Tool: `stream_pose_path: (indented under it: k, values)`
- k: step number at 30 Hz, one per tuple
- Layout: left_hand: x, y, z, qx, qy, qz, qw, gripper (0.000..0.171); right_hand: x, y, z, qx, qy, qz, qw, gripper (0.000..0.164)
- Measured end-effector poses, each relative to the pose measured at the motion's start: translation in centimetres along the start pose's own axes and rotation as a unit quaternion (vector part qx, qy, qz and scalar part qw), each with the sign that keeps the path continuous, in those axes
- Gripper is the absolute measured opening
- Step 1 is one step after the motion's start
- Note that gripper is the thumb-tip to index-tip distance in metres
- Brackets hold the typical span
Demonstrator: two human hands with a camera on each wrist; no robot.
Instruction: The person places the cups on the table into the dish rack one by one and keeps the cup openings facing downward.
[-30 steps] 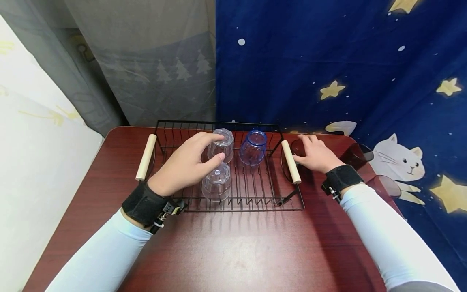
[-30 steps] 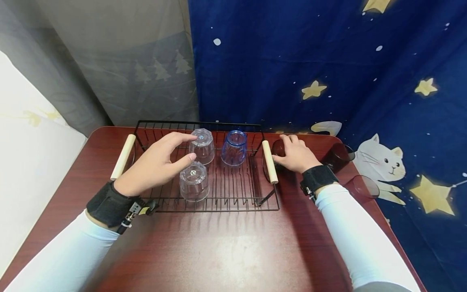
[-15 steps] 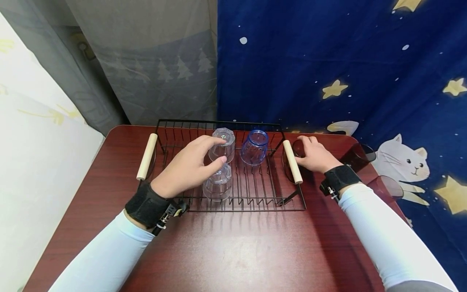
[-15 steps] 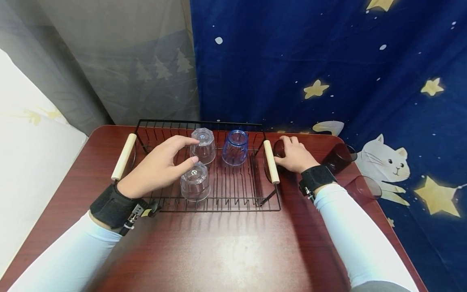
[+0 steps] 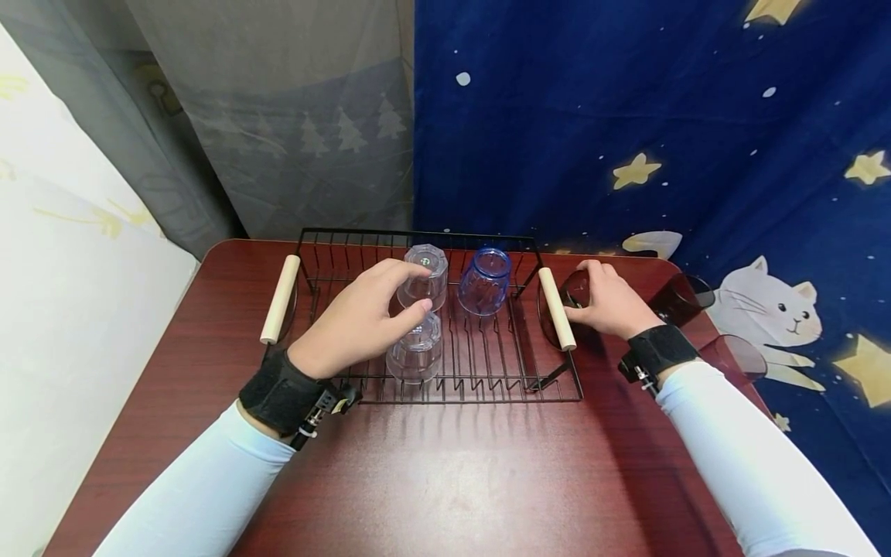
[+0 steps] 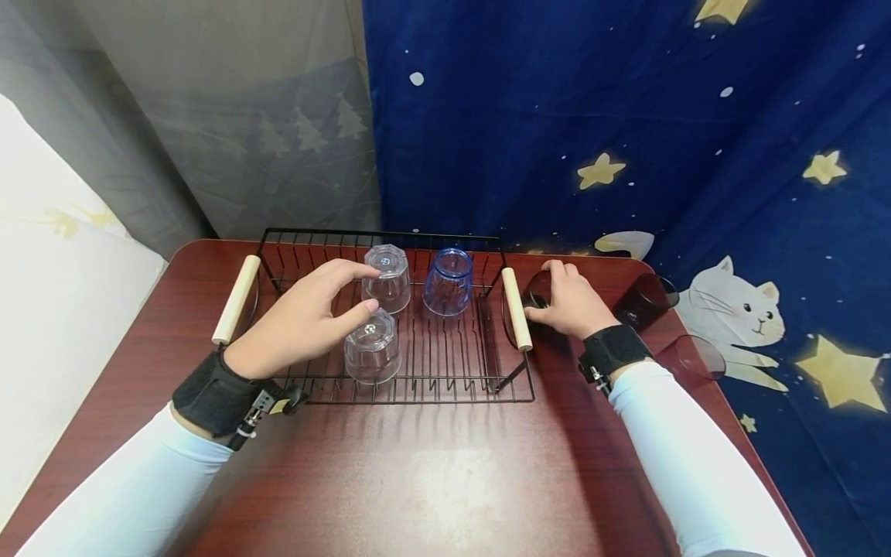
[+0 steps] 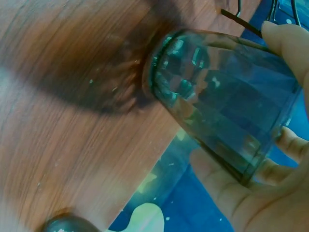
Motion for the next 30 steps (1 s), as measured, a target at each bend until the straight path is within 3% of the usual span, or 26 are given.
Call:
stream_pose_path:
  k: [10,20,30]
  values:
    - [-0.1,0.1,0.4,0.009,0.008,0.002,0.9999,0.049,-4.0,-1.7,-0.1,-0.01,0.008,0.067,0.998,0.093]
    - [0.2,0.1,0.3,0.008,-0.001,0.0,1.0,0.05,-7.6,-3.8,-1.4,-0.034,0.006,0.122,0.992,0.089]
    - [0.3,0.2,0.5,0.01,-0.001,-0.001,0.9999,0.053,-10.7,-5.7,-5.7,-0.073,0.03,0.174,0.982,0.09]
Point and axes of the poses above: each hand's wrist, its own y-axis towards the middle knuckle, its own x-axis out of the palm, z = x × y, the point moved 6 cm from there along y, towards the middle knuckle, and after that the axes turned 4 degrees about x, right-handed, at the moved point
